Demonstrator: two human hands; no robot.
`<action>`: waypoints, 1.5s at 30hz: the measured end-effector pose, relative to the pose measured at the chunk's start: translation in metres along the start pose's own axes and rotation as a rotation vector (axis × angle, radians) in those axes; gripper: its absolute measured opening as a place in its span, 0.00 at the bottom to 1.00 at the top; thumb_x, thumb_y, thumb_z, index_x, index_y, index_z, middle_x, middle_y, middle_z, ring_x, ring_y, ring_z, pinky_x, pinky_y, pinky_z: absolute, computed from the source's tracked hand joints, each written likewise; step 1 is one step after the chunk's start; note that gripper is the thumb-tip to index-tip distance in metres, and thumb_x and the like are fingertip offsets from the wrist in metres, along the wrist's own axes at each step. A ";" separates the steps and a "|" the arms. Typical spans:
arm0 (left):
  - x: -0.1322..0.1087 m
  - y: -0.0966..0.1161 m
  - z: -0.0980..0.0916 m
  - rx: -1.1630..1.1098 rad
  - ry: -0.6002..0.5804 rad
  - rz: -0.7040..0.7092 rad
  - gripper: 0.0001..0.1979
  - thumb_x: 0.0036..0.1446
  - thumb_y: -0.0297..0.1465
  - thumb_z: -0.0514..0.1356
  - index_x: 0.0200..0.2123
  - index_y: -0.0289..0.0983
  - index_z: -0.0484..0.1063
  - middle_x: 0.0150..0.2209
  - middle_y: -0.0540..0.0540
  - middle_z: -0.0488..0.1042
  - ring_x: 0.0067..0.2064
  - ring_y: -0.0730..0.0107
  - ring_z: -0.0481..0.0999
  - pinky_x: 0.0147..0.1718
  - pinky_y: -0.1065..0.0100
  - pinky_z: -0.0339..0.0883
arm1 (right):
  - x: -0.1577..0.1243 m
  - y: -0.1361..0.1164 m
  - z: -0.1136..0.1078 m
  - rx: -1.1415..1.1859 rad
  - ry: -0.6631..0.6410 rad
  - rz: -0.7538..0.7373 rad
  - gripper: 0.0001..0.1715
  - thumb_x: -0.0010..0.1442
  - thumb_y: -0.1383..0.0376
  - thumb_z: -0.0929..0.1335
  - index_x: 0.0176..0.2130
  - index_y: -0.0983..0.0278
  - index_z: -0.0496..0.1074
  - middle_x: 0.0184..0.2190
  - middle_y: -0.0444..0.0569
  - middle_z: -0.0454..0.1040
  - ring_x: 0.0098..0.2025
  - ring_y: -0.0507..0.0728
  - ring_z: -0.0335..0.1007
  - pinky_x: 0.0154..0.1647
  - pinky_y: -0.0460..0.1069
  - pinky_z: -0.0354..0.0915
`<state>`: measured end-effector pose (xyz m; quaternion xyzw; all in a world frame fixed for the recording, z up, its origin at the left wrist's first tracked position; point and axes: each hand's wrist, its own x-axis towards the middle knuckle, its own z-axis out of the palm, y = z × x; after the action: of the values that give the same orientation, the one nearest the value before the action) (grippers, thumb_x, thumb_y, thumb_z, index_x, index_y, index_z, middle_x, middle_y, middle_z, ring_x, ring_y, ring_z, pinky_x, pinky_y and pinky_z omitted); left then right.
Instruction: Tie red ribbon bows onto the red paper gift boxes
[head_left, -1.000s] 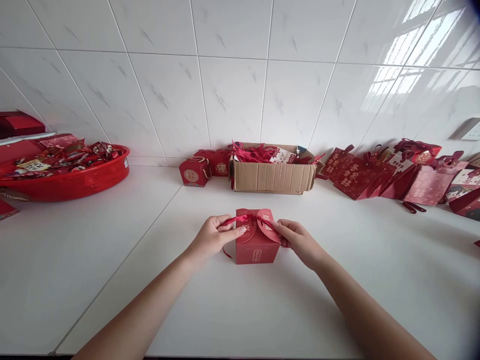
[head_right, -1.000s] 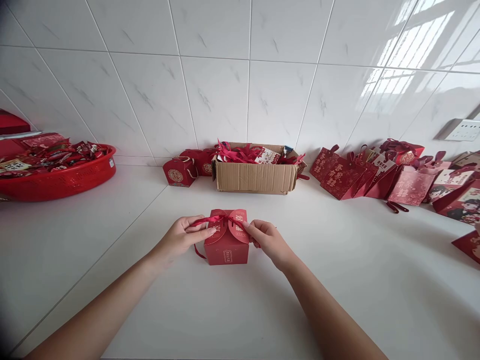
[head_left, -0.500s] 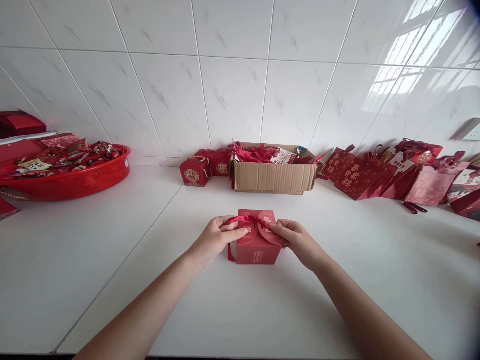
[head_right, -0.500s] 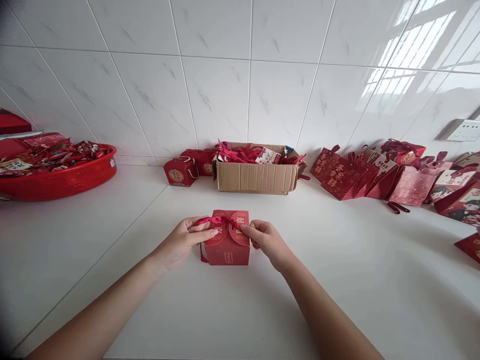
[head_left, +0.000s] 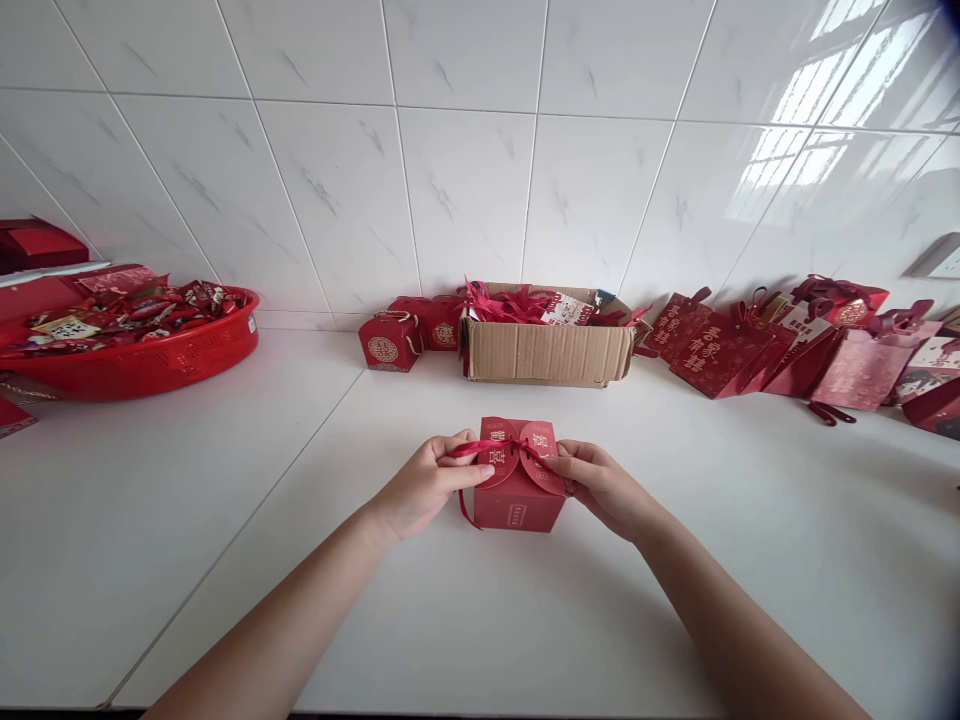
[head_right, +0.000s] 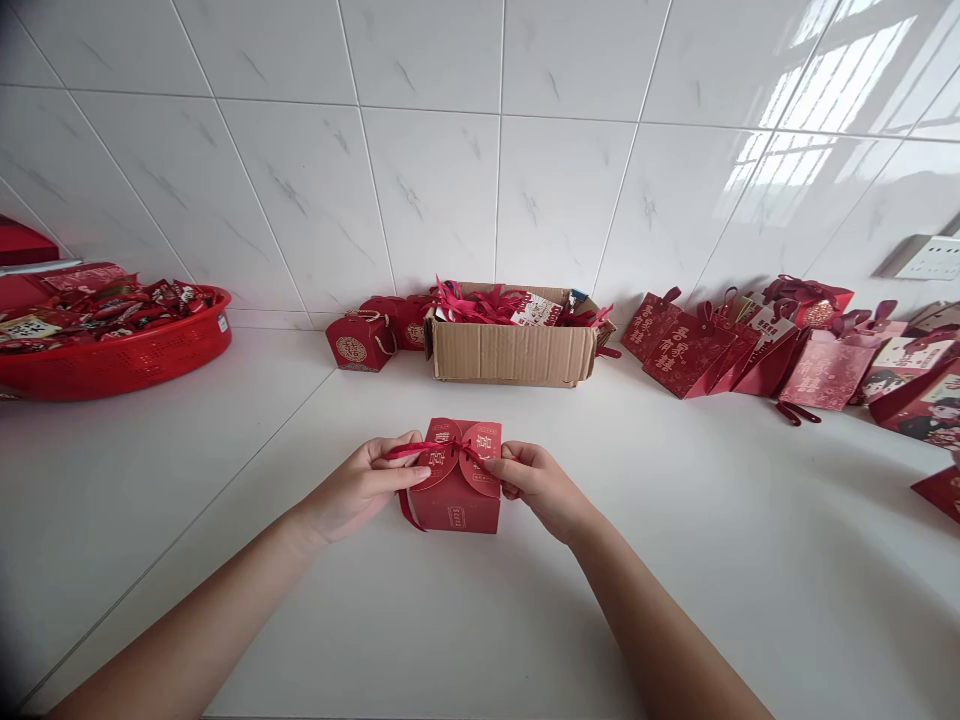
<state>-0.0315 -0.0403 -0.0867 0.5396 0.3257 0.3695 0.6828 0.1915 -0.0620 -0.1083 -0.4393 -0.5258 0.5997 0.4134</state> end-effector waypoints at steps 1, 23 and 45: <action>0.000 0.000 0.000 -0.011 -0.012 0.001 0.15 0.46 0.27 0.66 0.15 0.34 0.63 0.27 0.52 0.58 0.34 0.73 0.64 0.35 0.69 0.59 | 0.000 0.000 0.000 0.026 -0.013 0.012 0.19 0.50 0.51 0.71 0.31 0.64 0.71 0.27 0.48 0.69 0.29 0.54 0.62 0.31 0.50 0.57; 0.005 -0.005 0.005 -0.210 0.095 -0.093 0.03 0.48 0.27 0.65 0.28 0.32 0.76 0.29 0.45 0.77 0.33 0.67 0.74 0.35 0.67 0.66 | 0.004 0.007 -0.004 0.230 -0.012 0.018 0.18 0.55 0.59 0.69 0.22 0.64 0.60 0.21 0.41 0.57 0.25 0.50 0.49 0.29 0.48 0.47; 0.007 -0.003 0.004 -0.269 0.120 -0.106 0.02 0.45 0.24 0.66 0.23 0.33 0.76 0.25 0.47 0.75 0.30 0.70 0.73 0.32 0.69 0.65 | 0.002 0.004 -0.009 0.222 -0.007 0.037 0.19 0.53 0.58 0.70 0.19 0.65 0.63 0.20 0.43 0.61 0.24 0.50 0.52 0.28 0.49 0.50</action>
<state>-0.0238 -0.0373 -0.0891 0.4022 0.3412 0.4049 0.7469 0.1992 -0.0579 -0.1134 -0.3984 -0.4496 0.6633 0.4463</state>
